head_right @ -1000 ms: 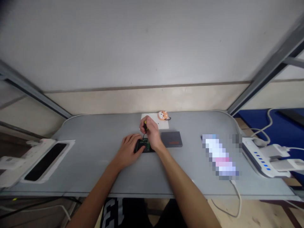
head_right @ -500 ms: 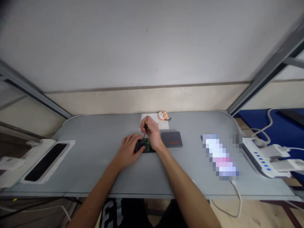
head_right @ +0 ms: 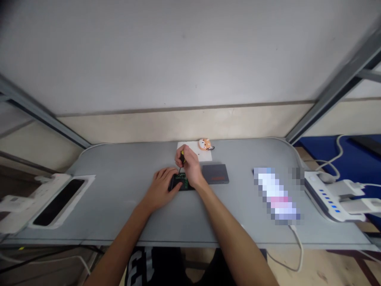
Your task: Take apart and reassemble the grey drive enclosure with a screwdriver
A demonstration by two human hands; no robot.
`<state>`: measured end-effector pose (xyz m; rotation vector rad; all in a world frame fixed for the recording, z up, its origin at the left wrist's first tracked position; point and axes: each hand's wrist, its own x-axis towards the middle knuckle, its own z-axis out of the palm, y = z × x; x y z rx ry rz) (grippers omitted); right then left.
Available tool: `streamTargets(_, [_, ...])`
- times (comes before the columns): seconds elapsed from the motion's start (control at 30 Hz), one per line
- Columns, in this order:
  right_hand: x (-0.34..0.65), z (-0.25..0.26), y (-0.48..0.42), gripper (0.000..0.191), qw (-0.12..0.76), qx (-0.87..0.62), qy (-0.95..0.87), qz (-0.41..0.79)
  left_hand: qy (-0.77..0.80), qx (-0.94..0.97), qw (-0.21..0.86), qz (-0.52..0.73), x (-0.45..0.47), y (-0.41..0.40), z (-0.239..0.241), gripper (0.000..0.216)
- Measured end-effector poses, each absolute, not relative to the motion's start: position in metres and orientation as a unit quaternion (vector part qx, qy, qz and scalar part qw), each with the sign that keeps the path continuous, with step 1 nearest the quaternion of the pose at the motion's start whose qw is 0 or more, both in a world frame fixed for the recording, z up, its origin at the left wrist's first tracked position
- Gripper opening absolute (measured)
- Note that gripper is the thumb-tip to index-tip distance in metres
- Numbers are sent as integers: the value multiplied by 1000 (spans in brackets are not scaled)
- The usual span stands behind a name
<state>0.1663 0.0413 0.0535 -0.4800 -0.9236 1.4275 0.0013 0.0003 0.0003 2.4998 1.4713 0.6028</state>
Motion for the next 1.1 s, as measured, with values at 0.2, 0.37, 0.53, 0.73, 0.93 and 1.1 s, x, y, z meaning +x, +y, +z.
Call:
streamTargets(0.2, [168,54,42,51,639,-215,-400,621,493,842,87,203,2,0,1,30])
streamTargets(0.37, [166,54,40,50,634,-213,-408,622,497,840,89,199,3,0,3,30])
streamTargets(0.53, [167,55,41,52,627,-215,-407,628,498,839,90,200,3,-1,3,30])
streamTargets(0.73, [168,54,43,51,639,-211,-400,623,492,841,87,207,2,0,1,30])
streamTargets(0.93, [168,57,41,51,630,-209,-399,632,496,840,87,203,2,0,3,29])
streamTargets(1.1, [169,54,43,50,639,-209,-395,627,492,842,87,204,2,0,2,31])
